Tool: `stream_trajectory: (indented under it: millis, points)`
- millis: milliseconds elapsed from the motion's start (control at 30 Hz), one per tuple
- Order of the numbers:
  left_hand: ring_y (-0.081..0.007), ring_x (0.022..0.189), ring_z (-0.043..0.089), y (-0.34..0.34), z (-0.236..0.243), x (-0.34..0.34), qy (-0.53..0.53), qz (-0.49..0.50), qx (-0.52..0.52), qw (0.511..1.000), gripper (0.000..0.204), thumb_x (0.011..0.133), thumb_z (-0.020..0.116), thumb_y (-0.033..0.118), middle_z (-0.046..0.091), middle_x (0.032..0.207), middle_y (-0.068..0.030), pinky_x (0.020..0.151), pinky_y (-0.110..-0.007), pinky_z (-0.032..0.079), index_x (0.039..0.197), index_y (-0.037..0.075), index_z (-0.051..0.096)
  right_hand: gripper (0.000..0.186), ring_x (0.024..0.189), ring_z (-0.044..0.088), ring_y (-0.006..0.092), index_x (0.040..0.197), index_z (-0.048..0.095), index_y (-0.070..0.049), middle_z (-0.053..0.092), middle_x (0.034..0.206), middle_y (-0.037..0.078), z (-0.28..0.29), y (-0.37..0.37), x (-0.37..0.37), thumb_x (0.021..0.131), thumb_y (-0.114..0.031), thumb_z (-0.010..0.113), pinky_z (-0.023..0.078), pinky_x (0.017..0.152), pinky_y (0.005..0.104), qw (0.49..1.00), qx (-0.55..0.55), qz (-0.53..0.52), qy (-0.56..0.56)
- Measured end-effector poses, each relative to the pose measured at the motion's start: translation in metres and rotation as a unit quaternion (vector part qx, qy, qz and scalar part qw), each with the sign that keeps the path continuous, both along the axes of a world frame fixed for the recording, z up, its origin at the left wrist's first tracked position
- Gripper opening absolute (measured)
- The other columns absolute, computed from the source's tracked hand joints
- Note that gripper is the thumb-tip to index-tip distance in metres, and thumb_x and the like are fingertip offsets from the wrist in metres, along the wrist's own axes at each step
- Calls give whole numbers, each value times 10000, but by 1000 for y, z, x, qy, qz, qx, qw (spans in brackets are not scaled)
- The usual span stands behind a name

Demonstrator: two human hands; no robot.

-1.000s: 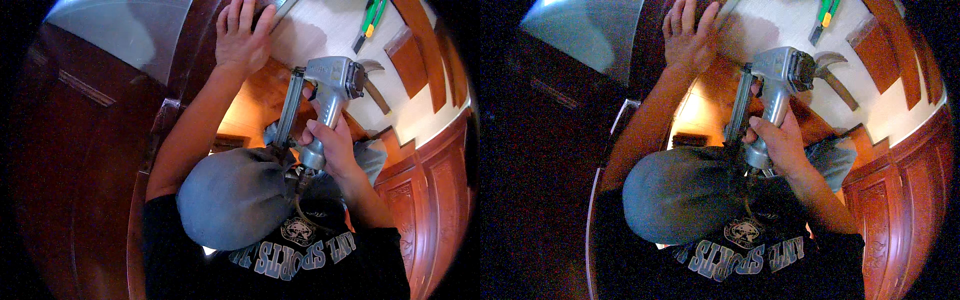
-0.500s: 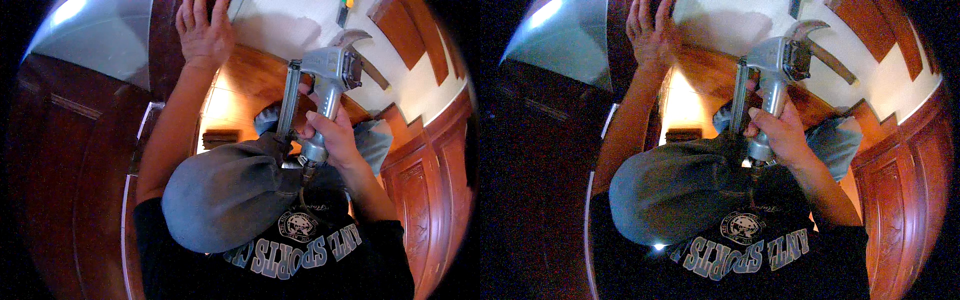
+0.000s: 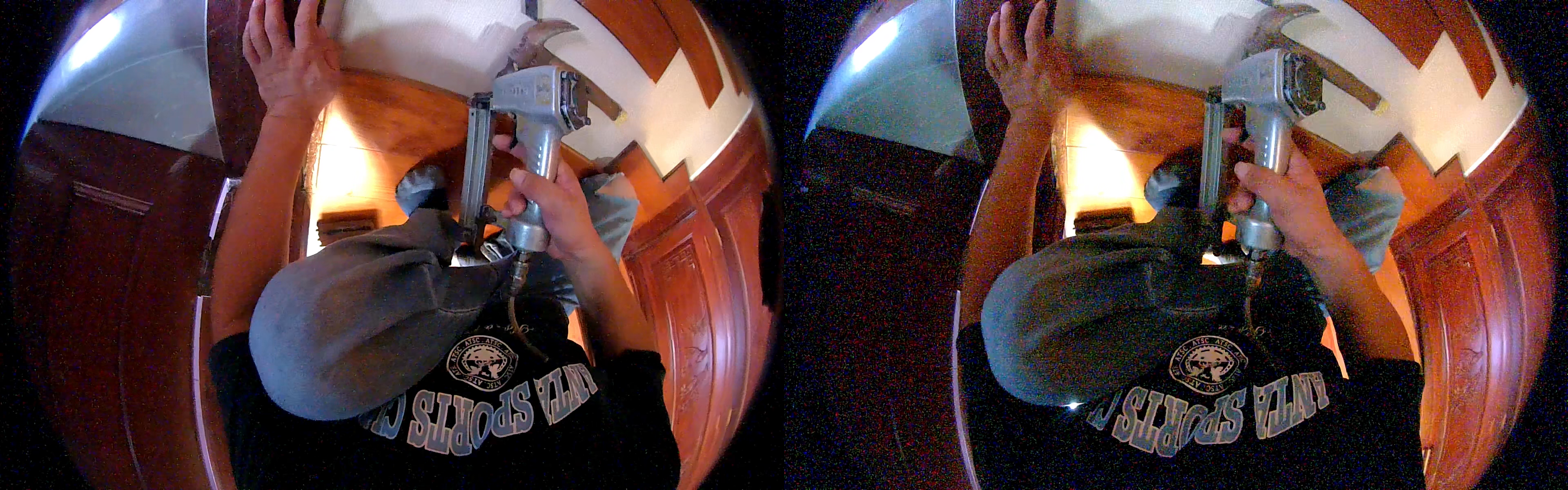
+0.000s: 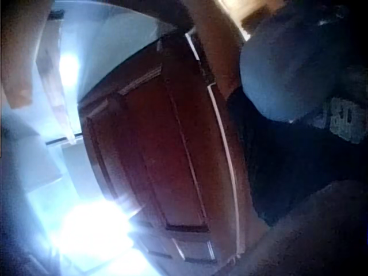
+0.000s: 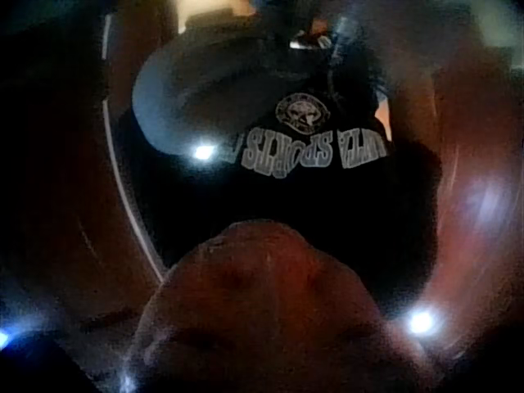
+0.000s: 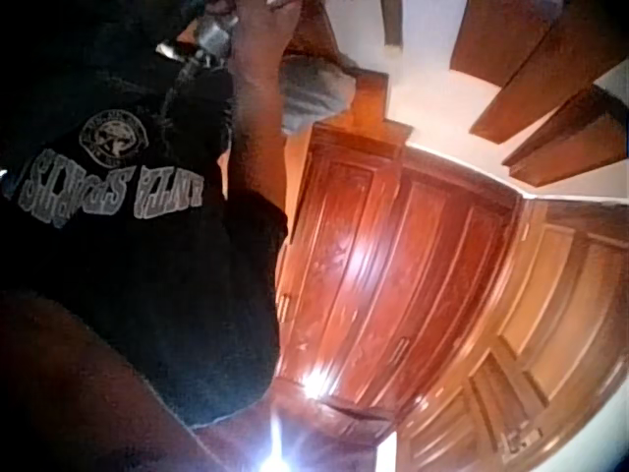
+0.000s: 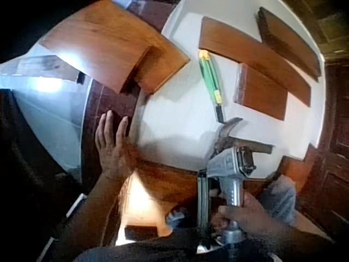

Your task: The person installs wooden flooring planks on a subfloor. They position the planks, tap them with a hammer, and secure them using a nail gun.

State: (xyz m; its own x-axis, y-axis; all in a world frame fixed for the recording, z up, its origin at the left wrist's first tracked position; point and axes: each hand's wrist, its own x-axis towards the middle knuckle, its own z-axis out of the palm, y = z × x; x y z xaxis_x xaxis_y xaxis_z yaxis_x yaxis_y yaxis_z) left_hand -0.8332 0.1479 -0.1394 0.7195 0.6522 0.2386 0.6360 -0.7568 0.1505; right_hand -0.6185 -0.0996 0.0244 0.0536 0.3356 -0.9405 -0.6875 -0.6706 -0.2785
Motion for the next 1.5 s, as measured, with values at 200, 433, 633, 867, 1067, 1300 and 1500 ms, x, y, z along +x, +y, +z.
stream_trajectory:
  millis: [200,433,633,867,1067,1300,1500]
  points:
    - [-485,1427,389,2,0,-2,-6,-3,3,1000,485,1010,484,243,396,1559,-283,1178,-575,314,1452,47,531,585,695,583,95,1482,417,8,544,1484,121,5,-14,19,947,-91,631,580,698,322,999,-41,19,-9]
    - [-473,1410,414,3,-16,0,-12,19,1,1000,487,968,576,267,431,1546,-253,1167,-572,340,1425,99,568,573,698,582,97,1467,437,-3,625,1305,103,-1,-18,26,943,-103,646,579,694,319,999,-35,31,-4]
    - [-411,1455,360,16,-50,-10,-46,10,-16,999,530,950,616,264,416,1566,-181,1187,-549,297,1470,214,524,416,730,661,173,1324,560,-27,655,854,76,19,-67,40,941,-123,690,609,692,353,986,-20,-59,-157]
    - [-430,1388,433,7,-75,38,-29,52,-170,984,605,896,711,329,479,1502,-174,1122,-569,371,1458,195,531,378,748,563,128,1318,498,-31,588,1033,53,76,-246,139,1009,-213,619,541,710,322,955,49,-185,-226]
    - [-506,1442,350,-83,-50,152,80,-126,-149,977,1046,787,766,648,274,1609,-302,1162,-651,281,1607,214,282,374,719,609,137,1361,513,-67,607,902,22,97,-354,121,1019,-175,620,560,626,322,903,50,-291,-313]
    - [-433,1501,322,-28,-64,166,177,-86,-133,972,1118,802,752,672,235,1630,-325,1207,-599,248,1633,145,222,436,668,593,116,1397,464,-121,577,845,5,32,-452,51,1006,-144,657,513,566,279,900,-103,-213,-367]
    - [-459,1516,272,6,-45,176,281,-124,-107,946,1203,757,768,715,65,1683,-293,1206,-631,242,1658,244,126,753,773,610,194,1616,219,-78,607,1029,67,-32,-466,-2,999,-132,646,518,661,357,862,-234,-57,-446]
